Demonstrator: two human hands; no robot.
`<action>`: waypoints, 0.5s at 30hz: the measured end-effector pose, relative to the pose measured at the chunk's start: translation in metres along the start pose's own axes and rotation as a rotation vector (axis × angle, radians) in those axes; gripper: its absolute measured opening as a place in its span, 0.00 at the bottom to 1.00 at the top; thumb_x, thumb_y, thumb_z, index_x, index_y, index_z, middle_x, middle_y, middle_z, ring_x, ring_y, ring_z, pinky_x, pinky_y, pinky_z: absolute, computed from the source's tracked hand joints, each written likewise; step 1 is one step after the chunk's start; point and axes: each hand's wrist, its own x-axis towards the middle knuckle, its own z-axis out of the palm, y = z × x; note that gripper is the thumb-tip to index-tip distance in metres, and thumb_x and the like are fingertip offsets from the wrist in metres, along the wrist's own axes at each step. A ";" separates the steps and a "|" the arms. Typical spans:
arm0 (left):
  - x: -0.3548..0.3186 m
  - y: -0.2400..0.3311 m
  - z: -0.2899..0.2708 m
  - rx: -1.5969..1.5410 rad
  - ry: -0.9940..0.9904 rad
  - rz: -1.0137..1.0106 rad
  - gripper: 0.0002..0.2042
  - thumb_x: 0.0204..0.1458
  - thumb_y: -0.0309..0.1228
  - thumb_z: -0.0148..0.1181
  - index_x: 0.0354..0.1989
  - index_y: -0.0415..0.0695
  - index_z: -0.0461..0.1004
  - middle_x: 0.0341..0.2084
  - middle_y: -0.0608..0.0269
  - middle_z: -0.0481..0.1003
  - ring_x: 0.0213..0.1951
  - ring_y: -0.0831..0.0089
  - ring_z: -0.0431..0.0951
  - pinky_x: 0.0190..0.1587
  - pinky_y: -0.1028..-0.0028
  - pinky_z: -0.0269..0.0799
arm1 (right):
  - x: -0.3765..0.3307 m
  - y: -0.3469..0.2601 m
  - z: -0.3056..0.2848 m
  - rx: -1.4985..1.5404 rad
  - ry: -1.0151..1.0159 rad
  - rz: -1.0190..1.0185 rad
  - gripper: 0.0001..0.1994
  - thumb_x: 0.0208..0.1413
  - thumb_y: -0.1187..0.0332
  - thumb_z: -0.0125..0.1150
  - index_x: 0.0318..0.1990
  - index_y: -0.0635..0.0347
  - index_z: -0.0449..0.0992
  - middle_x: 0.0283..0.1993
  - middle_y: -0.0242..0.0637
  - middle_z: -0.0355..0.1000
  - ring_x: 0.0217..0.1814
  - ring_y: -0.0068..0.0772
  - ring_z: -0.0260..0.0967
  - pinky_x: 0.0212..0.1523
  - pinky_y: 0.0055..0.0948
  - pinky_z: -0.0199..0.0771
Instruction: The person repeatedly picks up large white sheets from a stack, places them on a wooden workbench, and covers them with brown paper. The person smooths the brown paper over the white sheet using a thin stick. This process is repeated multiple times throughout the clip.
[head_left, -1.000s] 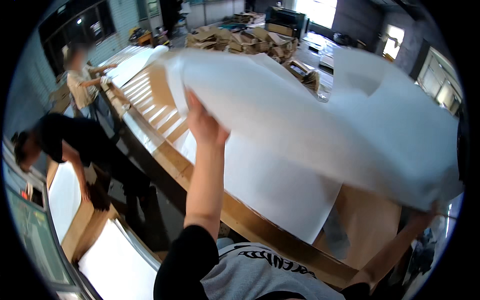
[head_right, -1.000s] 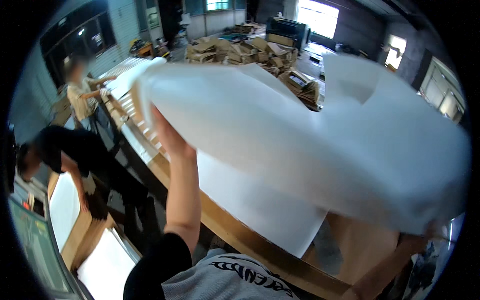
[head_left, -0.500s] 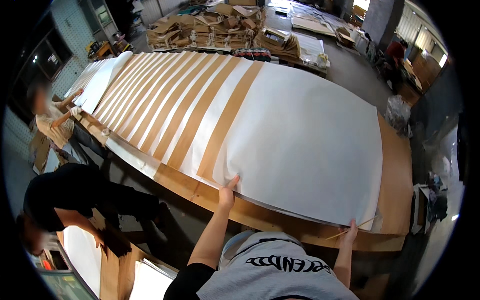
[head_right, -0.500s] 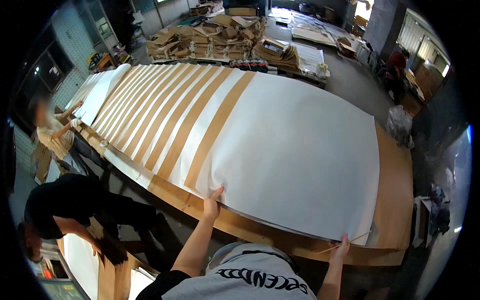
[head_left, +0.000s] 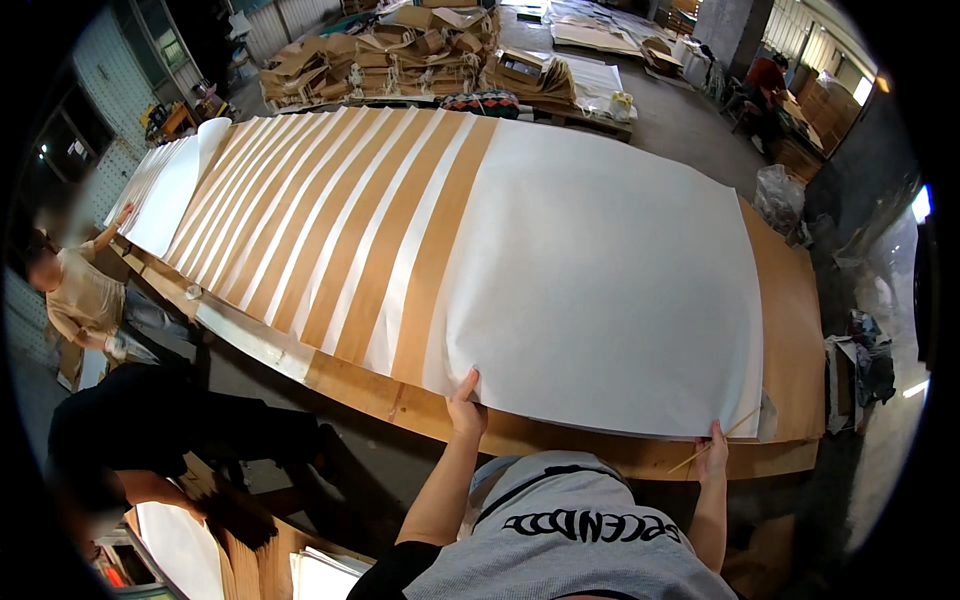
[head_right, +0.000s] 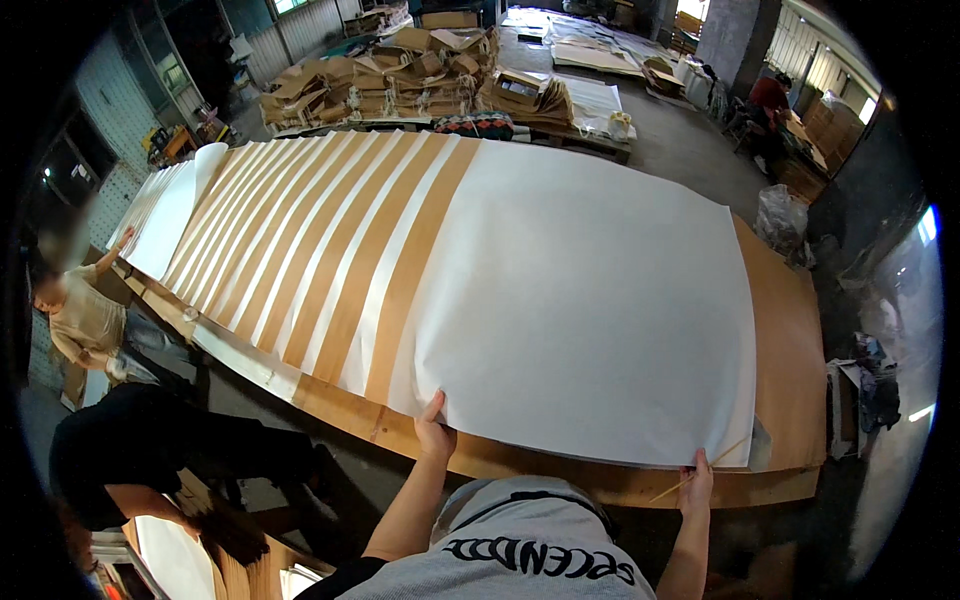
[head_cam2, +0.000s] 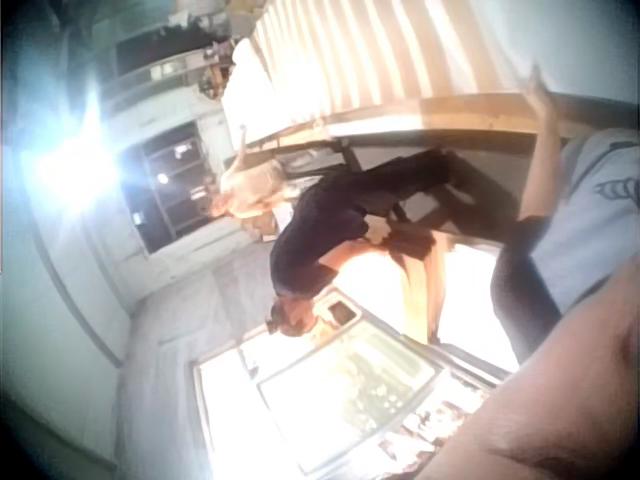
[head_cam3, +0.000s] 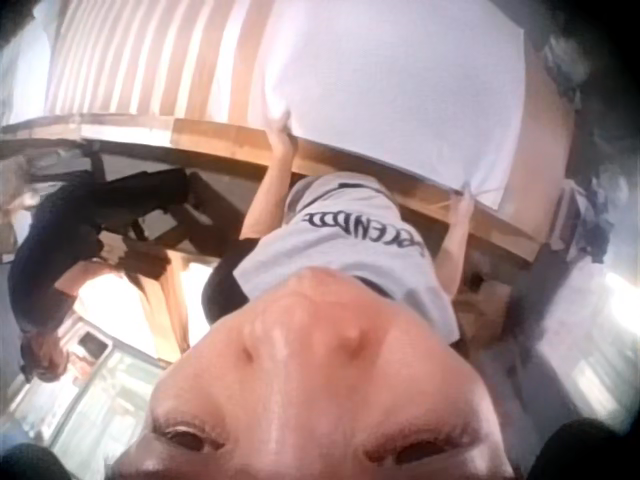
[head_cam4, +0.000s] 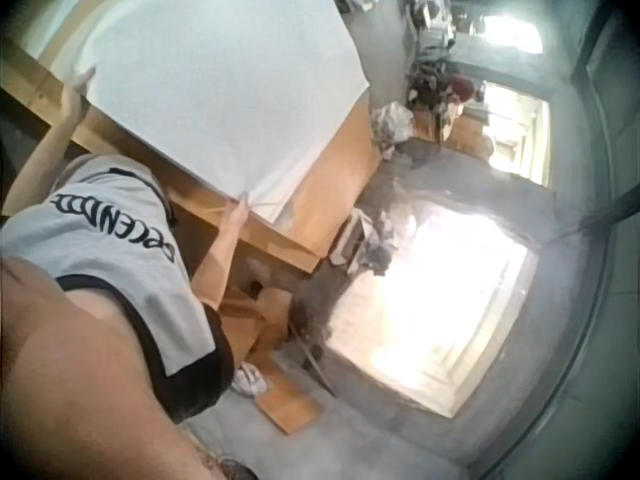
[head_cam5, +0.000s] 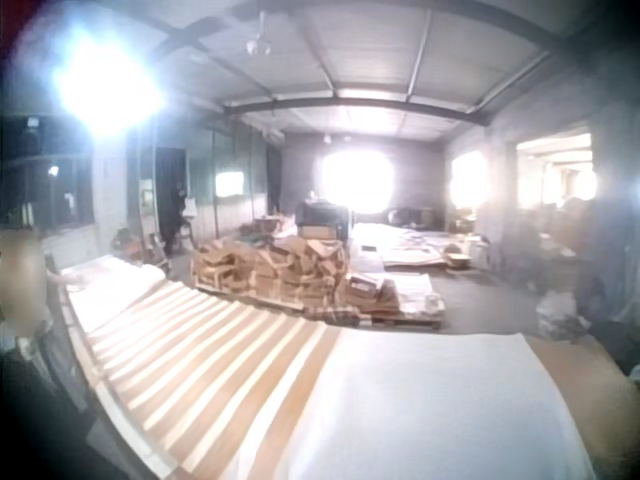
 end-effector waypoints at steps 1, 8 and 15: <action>0.001 0.000 -0.001 -0.023 0.005 -0.026 0.21 0.44 0.24 0.54 0.49 0.37 0.60 0.43 0.57 0.66 0.46 0.64 0.66 0.49 0.67 0.62 | 0.001 0.001 0.000 -0.005 0.001 -0.004 0.18 0.50 0.59 0.56 0.46 0.53 0.63 0.43 0.26 0.64 0.44 0.22 0.60 0.43 0.23 0.59; -0.015 0.022 0.018 0.152 0.000 0.141 0.22 0.46 0.25 0.54 0.51 0.37 0.57 0.39 0.61 0.66 0.40 0.73 0.66 0.42 0.74 0.64 | 0.010 0.010 -0.005 -0.013 -0.021 -0.074 0.18 0.50 0.59 0.55 0.45 0.59 0.64 0.42 0.28 0.64 0.43 0.23 0.60 0.45 0.24 0.59; -0.011 0.066 -0.016 0.646 0.209 0.311 0.09 0.52 0.32 0.49 0.33 0.42 0.58 0.18 0.70 0.60 0.15 0.86 0.58 0.14 0.83 0.53 | -0.004 0.003 0.010 -0.058 0.034 -0.088 0.19 0.50 0.59 0.56 0.46 0.61 0.63 0.41 0.29 0.64 0.43 0.22 0.59 0.42 0.23 0.59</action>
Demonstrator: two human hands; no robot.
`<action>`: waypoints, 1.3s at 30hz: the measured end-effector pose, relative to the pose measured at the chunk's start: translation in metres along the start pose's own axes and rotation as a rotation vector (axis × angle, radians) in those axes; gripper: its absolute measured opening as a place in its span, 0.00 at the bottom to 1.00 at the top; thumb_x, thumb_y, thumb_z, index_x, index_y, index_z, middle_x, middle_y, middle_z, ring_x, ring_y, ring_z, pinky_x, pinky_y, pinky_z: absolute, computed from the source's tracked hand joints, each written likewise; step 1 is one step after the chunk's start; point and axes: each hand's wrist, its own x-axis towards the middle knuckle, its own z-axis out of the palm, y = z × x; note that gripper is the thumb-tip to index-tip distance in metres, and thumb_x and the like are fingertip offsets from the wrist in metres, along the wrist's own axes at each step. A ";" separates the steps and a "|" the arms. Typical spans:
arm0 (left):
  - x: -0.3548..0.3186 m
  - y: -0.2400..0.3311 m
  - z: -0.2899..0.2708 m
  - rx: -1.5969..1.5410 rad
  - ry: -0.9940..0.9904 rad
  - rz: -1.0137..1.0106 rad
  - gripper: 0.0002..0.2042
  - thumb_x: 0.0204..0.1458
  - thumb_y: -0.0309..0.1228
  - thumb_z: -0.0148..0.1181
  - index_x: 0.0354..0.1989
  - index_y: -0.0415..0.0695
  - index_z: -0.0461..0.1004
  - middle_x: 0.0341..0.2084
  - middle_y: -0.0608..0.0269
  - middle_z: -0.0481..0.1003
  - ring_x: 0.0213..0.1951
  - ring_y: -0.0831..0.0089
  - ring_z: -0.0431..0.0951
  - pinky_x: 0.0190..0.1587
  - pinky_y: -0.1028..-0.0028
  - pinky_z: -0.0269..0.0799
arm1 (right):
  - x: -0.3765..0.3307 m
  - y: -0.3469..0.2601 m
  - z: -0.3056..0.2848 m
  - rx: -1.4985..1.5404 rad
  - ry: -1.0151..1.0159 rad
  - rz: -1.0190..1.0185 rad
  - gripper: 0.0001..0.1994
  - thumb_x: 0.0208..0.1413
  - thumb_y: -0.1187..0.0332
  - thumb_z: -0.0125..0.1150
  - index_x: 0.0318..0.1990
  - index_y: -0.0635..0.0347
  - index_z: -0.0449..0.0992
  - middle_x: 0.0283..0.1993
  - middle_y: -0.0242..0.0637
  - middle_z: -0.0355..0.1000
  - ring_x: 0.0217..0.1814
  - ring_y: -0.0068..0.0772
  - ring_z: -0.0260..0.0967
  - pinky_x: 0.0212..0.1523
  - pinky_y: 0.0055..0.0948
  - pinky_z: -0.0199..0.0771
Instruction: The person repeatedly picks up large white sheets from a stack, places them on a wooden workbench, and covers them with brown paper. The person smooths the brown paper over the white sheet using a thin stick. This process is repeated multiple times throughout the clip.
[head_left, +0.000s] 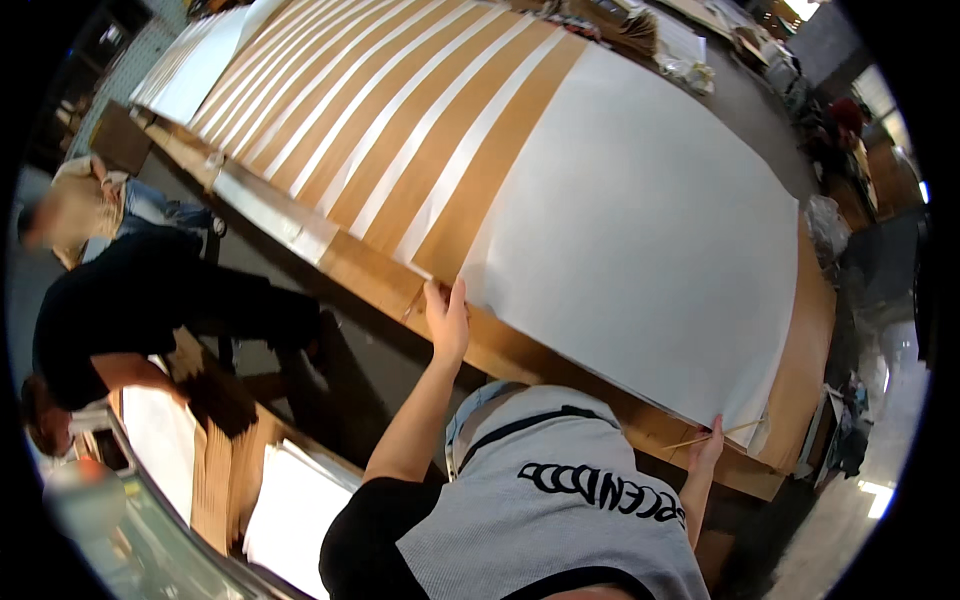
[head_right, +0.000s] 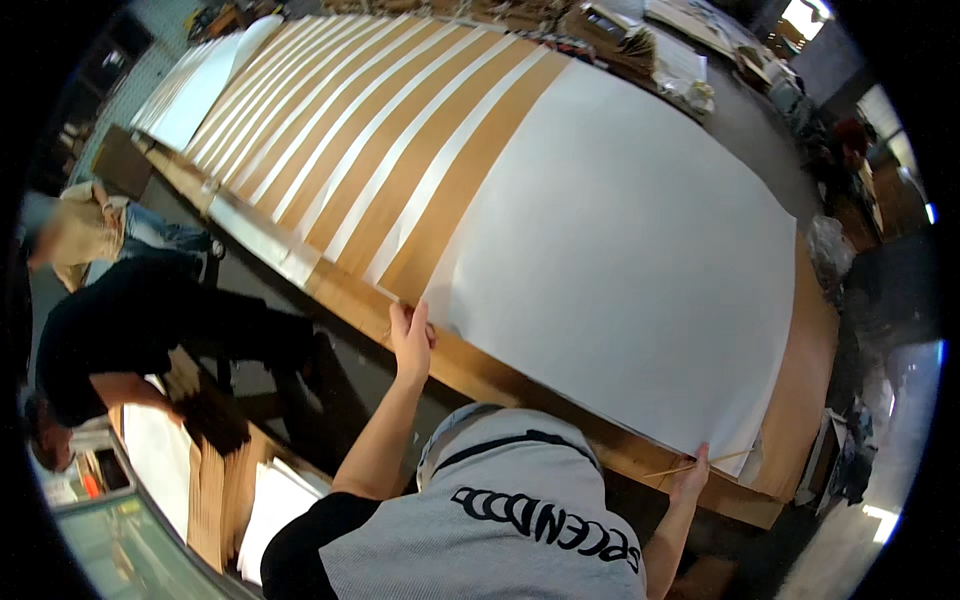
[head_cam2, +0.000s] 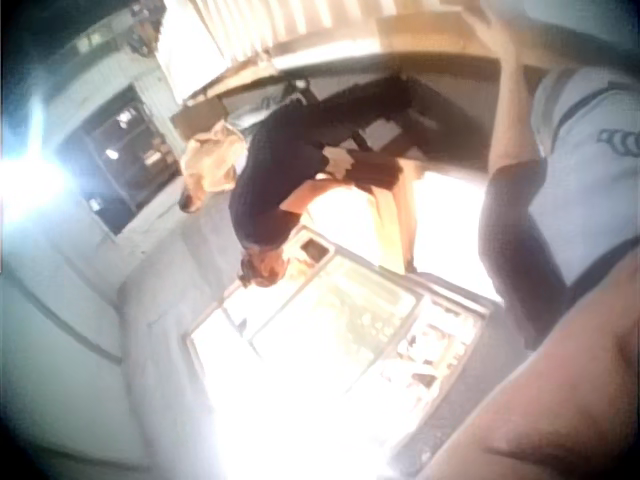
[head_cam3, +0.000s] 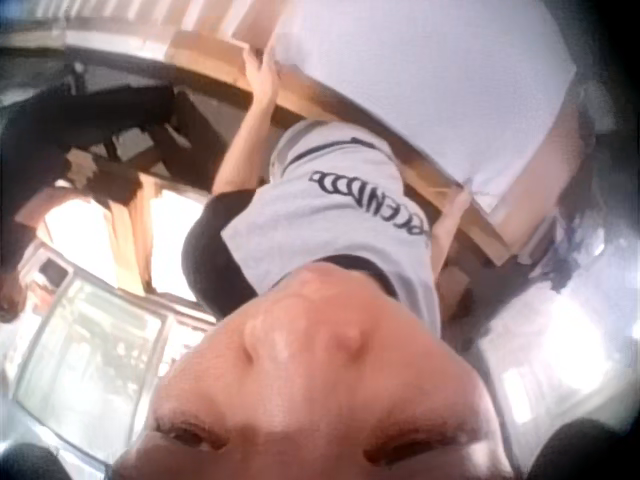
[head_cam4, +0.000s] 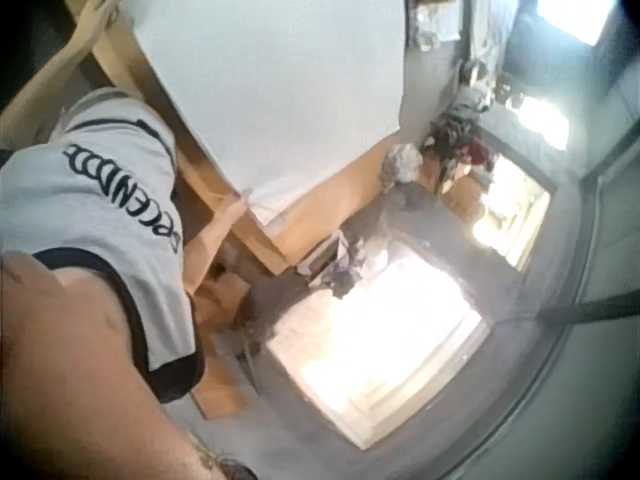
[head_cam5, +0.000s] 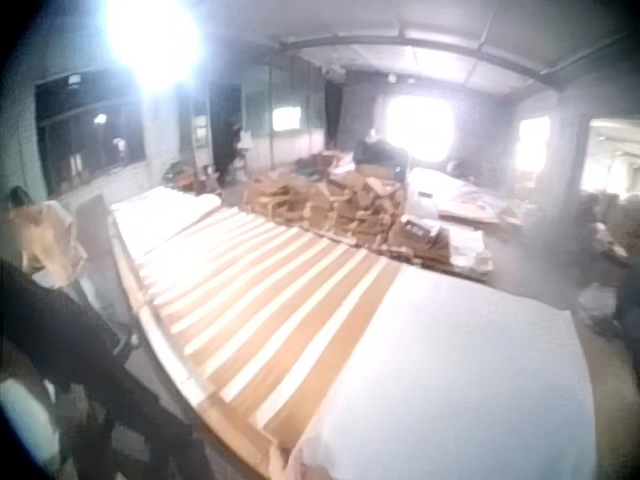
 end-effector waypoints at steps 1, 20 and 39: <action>0.006 -0.002 -0.004 -0.004 0.011 -0.044 0.08 0.53 0.33 0.48 0.31 0.42 0.58 0.17 0.69 0.61 0.15 0.85 0.58 0.14 0.83 0.54 | 0.002 0.001 -0.002 -0.012 -0.001 0.006 0.19 0.50 0.59 0.56 0.45 0.61 0.63 0.41 0.29 0.64 0.42 0.22 0.59 0.42 0.23 0.59; 0.031 -0.002 -0.006 0.078 0.135 -0.203 0.10 0.56 0.34 0.41 0.27 0.41 0.56 0.08 0.60 0.63 0.05 0.73 0.62 0.04 0.74 0.58 | 0.015 0.012 -0.020 -0.030 -0.020 -0.009 0.18 0.52 0.61 0.52 0.46 0.64 0.64 0.44 0.32 0.64 0.45 0.25 0.59 0.47 0.24 0.56; 0.032 -0.003 -0.015 0.059 0.109 -0.281 0.13 0.54 0.37 0.46 0.32 0.40 0.54 0.11 0.58 0.64 0.12 0.73 0.66 0.12 0.74 0.66 | -0.001 0.009 -0.005 -0.029 -0.049 -0.006 0.21 0.54 0.61 0.50 0.50 0.67 0.61 0.51 0.37 0.61 0.52 0.31 0.57 0.54 0.29 0.53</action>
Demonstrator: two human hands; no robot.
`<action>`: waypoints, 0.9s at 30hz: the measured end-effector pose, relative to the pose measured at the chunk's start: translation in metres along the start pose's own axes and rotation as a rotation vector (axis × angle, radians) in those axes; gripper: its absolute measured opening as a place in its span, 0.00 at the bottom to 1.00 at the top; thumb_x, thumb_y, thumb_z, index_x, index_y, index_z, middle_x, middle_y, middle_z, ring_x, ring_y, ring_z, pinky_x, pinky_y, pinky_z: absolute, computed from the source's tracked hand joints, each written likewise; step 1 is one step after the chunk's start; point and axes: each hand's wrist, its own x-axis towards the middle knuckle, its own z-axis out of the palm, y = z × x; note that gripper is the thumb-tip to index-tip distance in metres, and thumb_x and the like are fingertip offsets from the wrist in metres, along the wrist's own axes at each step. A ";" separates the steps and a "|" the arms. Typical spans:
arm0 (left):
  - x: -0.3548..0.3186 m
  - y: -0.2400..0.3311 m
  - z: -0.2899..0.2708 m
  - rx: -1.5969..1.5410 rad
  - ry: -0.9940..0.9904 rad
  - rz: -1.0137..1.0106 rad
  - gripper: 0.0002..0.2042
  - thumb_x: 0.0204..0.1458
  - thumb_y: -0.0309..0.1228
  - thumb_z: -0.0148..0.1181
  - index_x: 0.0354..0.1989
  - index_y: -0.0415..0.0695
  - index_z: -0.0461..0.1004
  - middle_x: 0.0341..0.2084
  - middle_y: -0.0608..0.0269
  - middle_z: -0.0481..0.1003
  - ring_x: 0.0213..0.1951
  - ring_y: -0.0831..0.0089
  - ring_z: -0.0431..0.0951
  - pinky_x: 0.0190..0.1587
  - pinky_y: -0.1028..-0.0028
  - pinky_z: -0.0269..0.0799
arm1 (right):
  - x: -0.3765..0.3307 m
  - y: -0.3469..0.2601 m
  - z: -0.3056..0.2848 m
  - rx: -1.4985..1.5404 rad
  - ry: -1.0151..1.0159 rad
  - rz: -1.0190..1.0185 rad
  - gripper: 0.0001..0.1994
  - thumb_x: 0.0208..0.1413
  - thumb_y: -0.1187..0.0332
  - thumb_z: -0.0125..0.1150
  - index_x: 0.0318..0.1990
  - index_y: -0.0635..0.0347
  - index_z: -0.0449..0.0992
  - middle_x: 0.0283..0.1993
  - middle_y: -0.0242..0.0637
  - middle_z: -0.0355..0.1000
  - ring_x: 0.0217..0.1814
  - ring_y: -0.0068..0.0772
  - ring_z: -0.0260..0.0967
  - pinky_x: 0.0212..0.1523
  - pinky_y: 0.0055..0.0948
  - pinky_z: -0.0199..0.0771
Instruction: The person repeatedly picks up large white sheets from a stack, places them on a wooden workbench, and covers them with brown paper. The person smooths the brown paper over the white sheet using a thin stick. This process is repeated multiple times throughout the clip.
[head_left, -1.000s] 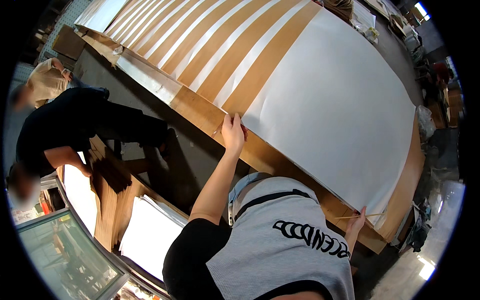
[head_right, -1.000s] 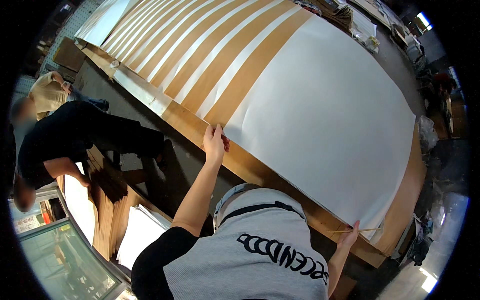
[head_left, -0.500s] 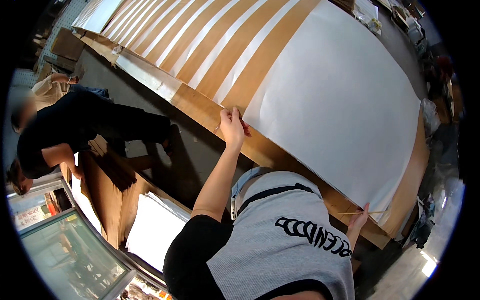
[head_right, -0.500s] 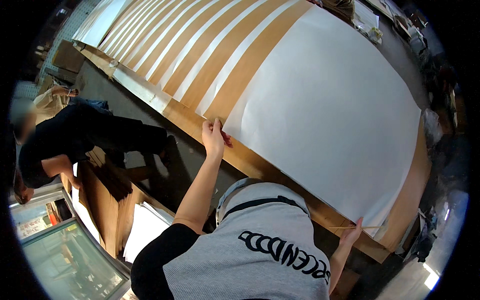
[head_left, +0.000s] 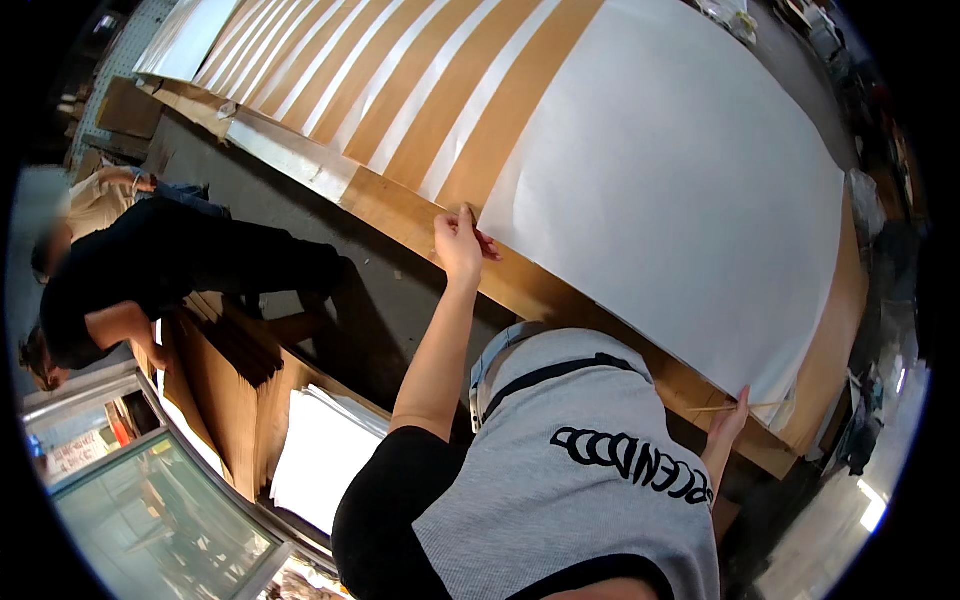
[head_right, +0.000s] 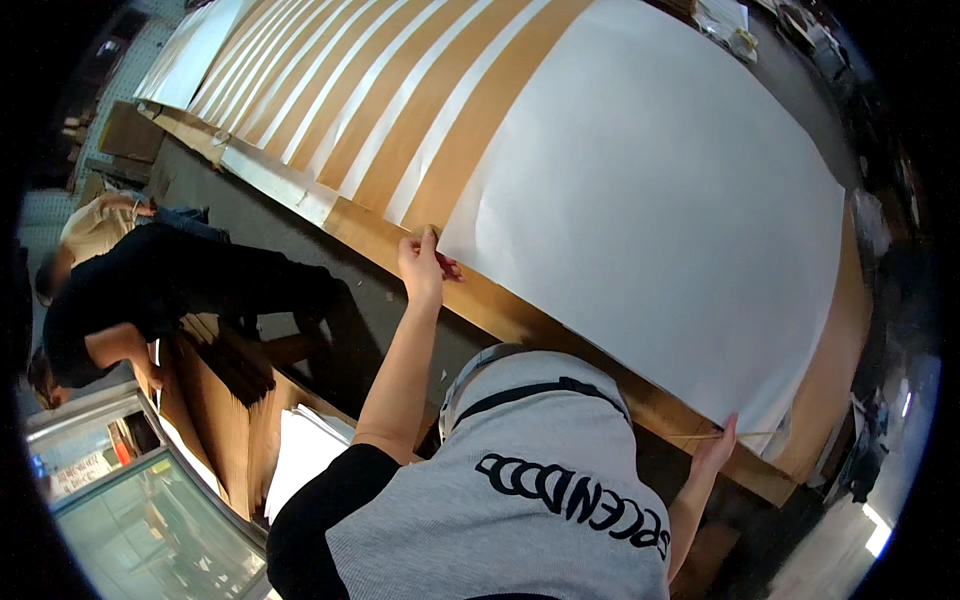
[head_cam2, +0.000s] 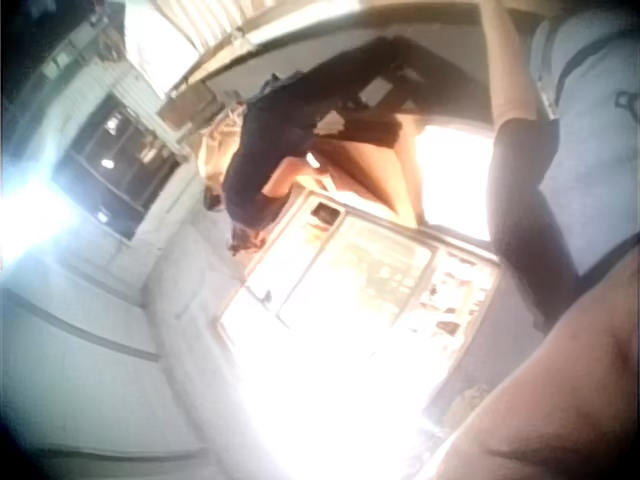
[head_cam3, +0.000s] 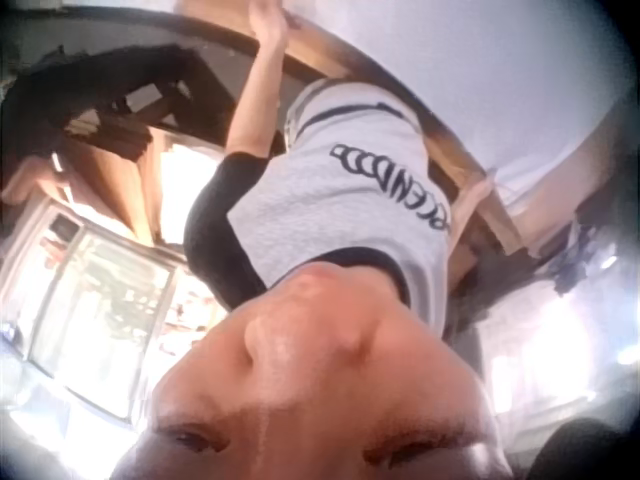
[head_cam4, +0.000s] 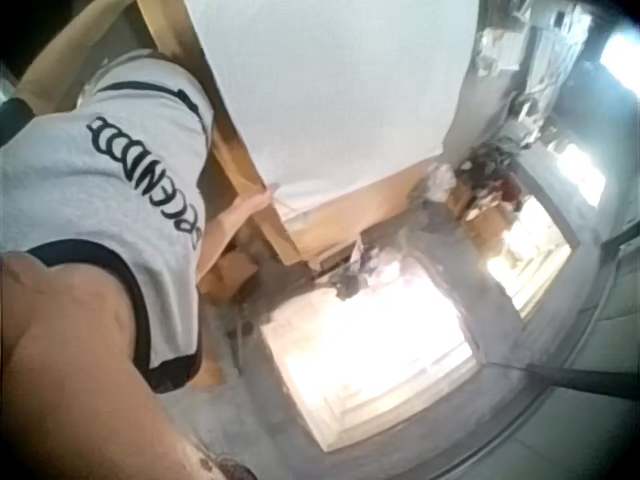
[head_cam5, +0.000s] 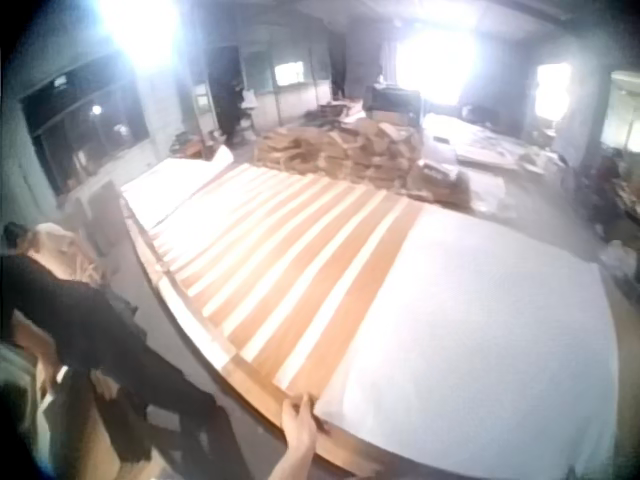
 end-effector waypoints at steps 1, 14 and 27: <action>0.005 -0.007 -0.005 0.114 0.116 0.155 0.13 0.54 0.37 0.46 0.31 0.40 0.55 0.13 0.58 0.64 0.14 0.73 0.66 0.16 0.74 0.65 | -0.004 -0.002 0.007 -0.006 -0.003 -0.008 0.22 0.54 0.61 0.50 0.50 0.67 0.61 0.51 0.38 0.61 0.53 0.31 0.56 0.55 0.29 0.53; -0.062 0.011 0.041 0.923 -0.714 1.239 0.10 0.29 0.26 0.65 0.24 0.50 0.74 0.41 0.69 0.69 0.44 0.65 0.63 0.41 0.70 0.61 | 0.013 0.009 -0.007 -0.026 0.127 -0.004 0.21 0.50 0.60 0.55 0.45 0.69 0.64 0.44 0.35 0.63 0.45 0.26 0.57 0.45 0.27 0.55; -0.049 -0.015 0.045 0.880 -0.778 1.089 0.10 0.28 0.22 0.66 0.22 0.47 0.75 0.42 0.67 0.68 0.47 0.64 0.60 0.45 0.69 0.61 | -0.008 -0.017 0.002 0.117 0.053 0.001 0.22 0.51 0.55 0.52 0.44 0.65 0.64 0.36 0.34 0.65 0.36 0.25 0.61 0.32 0.23 0.61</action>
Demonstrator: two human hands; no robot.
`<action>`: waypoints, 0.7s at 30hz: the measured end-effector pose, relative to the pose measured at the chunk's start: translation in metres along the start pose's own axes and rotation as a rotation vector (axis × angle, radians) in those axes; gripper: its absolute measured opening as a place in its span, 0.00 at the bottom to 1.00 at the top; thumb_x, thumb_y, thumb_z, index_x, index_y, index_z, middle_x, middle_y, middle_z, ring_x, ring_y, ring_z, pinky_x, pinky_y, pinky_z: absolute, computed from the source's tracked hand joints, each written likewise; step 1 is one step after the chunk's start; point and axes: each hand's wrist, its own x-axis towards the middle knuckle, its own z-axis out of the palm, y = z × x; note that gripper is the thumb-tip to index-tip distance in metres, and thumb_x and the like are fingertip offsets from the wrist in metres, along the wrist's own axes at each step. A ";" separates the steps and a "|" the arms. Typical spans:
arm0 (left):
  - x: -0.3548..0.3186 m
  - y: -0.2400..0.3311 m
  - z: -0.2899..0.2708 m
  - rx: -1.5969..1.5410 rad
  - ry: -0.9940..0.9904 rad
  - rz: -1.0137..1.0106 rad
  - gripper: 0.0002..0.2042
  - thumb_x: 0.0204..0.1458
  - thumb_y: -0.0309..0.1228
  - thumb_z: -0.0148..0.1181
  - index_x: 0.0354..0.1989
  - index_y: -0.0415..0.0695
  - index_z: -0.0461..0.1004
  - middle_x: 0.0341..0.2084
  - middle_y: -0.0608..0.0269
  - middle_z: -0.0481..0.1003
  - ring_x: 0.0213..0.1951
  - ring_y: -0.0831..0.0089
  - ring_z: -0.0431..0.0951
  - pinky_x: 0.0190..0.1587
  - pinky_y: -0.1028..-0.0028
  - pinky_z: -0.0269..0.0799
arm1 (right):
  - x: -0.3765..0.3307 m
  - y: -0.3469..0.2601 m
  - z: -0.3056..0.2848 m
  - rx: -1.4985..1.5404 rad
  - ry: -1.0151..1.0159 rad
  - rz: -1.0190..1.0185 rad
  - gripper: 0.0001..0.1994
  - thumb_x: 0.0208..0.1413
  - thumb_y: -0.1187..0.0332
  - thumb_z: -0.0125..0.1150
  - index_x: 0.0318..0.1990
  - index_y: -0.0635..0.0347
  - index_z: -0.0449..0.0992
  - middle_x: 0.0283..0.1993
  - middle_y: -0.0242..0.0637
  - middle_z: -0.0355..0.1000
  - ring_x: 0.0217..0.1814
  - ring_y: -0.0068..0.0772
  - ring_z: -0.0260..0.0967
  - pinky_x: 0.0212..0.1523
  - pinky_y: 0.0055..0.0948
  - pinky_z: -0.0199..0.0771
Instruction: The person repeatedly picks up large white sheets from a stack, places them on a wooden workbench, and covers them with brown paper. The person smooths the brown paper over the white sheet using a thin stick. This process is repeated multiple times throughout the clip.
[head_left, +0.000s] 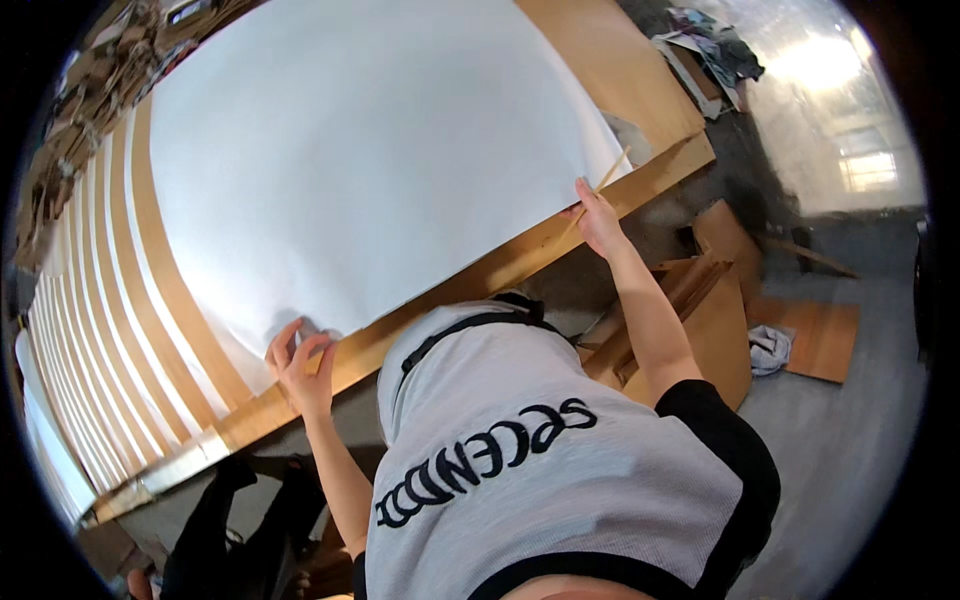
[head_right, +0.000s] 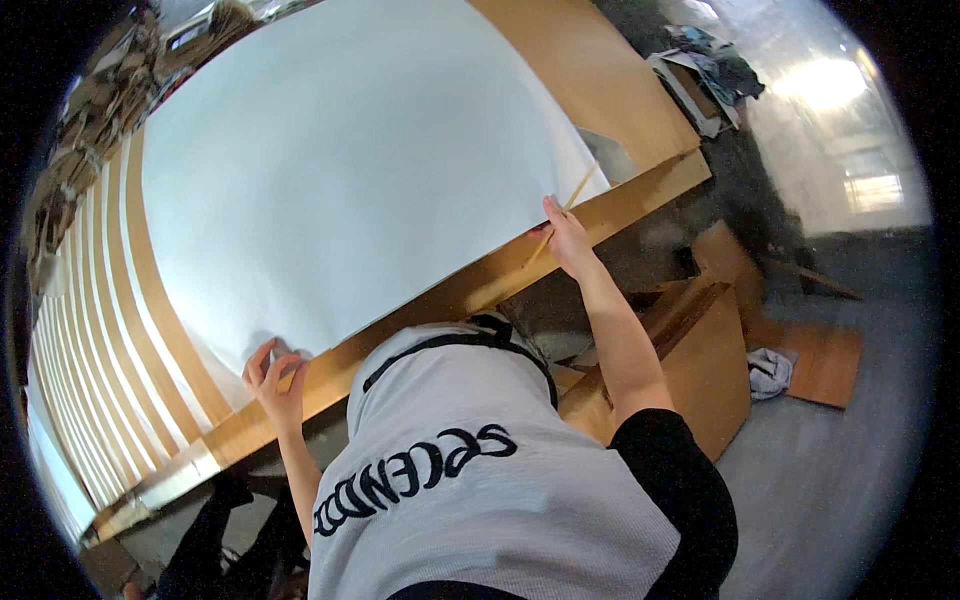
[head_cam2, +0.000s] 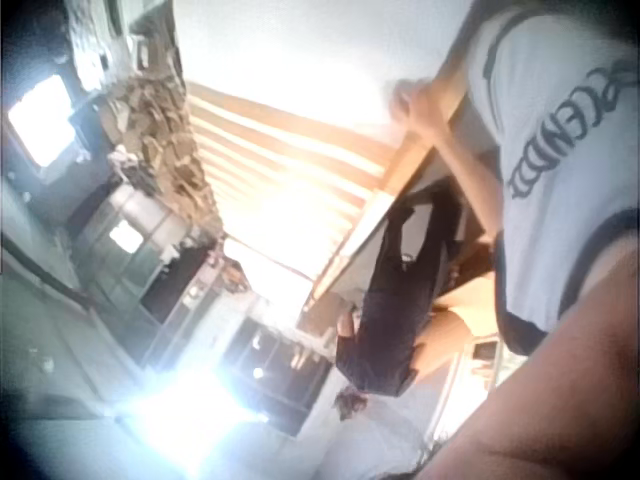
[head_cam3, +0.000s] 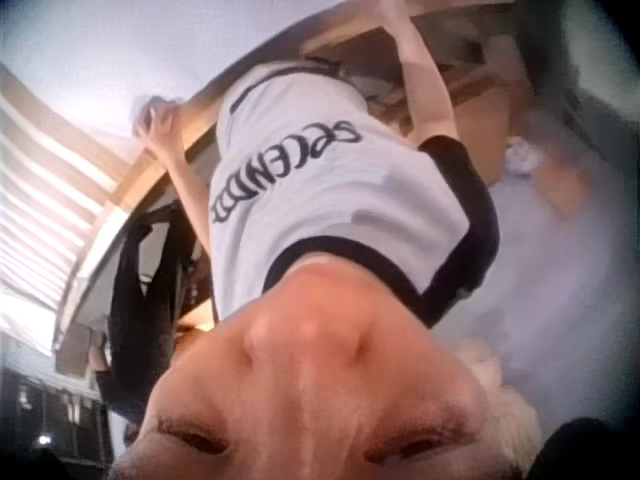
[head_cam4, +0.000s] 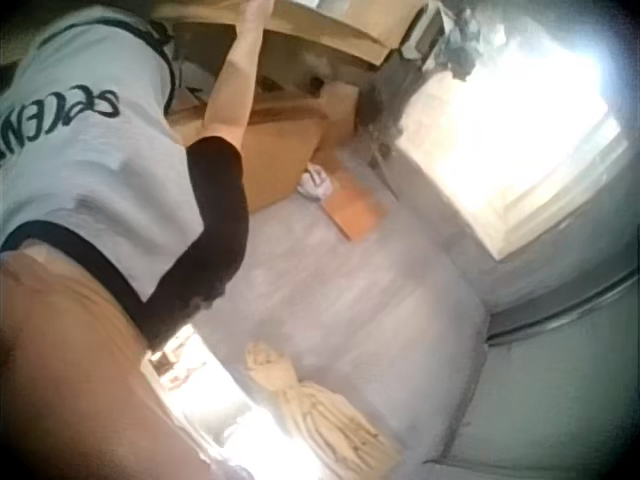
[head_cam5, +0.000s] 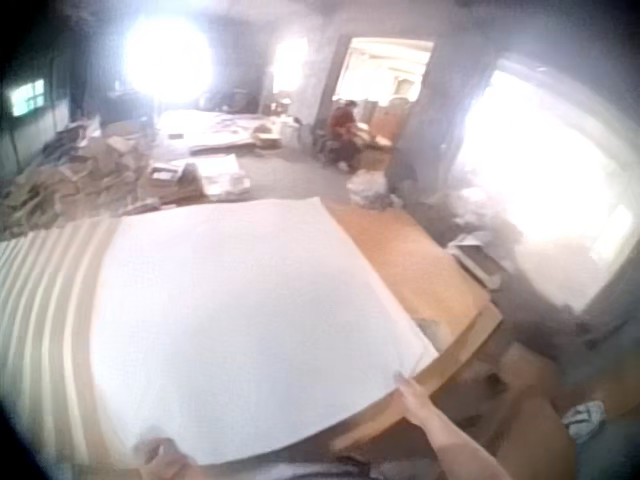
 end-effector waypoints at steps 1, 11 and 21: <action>0.001 0.003 0.002 0.023 -0.008 0.006 0.09 0.28 0.22 0.66 0.22 0.47 0.75 0.42 0.67 0.67 0.47 0.64 0.60 0.45 0.70 0.61 | 0.011 0.006 -0.023 -0.028 0.090 0.049 0.16 0.54 0.55 0.48 0.39 0.61 0.66 0.32 0.33 0.66 0.31 0.23 0.63 0.26 0.21 0.60; 0.001 0.004 0.003 0.046 -0.015 0.017 0.10 0.29 0.23 0.66 0.22 0.49 0.74 0.42 0.69 0.66 0.47 0.65 0.58 0.46 0.69 0.59 | 0.033 0.031 -0.046 -0.025 0.220 -0.099 0.12 0.55 0.59 0.47 0.30 0.58 0.66 0.25 0.29 0.66 0.24 0.20 0.62 0.23 0.18 0.59; -0.001 0.004 0.008 -0.010 -0.041 -0.028 0.08 0.31 0.24 0.66 0.22 0.47 0.74 0.44 0.65 0.64 0.48 0.64 0.59 0.49 0.68 0.58 | 0.032 0.035 -0.050 0.066 0.194 -0.100 0.14 0.54 0.57 0.48 0.29 0.60 0.66 0.24 0.32 0.66 0.22 0.21 0.61 0.21 0.18 0.59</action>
